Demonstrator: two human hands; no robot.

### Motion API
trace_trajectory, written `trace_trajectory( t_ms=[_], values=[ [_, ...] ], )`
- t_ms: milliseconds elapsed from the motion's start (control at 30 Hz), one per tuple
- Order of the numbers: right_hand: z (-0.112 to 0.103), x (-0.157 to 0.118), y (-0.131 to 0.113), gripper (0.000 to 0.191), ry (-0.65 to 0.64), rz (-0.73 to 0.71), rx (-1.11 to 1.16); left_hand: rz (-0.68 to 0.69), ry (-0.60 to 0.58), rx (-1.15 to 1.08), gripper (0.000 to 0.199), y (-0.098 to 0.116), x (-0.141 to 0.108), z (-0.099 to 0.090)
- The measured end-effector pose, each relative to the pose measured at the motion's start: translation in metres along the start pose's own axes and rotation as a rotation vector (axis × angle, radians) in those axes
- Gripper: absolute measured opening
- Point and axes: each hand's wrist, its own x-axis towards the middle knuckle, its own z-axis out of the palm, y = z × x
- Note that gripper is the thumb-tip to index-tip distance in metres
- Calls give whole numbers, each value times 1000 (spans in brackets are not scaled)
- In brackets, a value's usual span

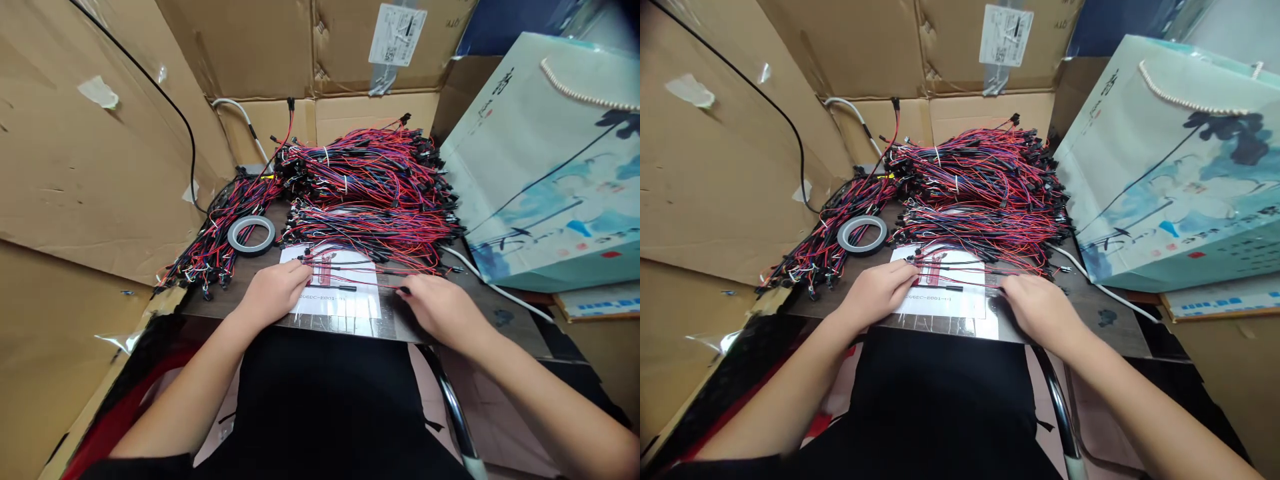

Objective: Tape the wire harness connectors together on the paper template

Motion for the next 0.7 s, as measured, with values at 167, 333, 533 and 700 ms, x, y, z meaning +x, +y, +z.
trace_trajectory(
  t_ms=[167,333,533,700],
  values=[
    [-4,-26,26,9,-33,95,200,56,1,-61,26,9,5,-10],
    [0,-19,23,8,-27,97,272,155,109,-97,35,65,34,-11],
    [-6,-16,22,6,75,73,333,317,-72,-107,30,135,83,21],
    [-9,-23,36,4,30,138,353,263,-122,-84,23,115,81,16]
  ],
)
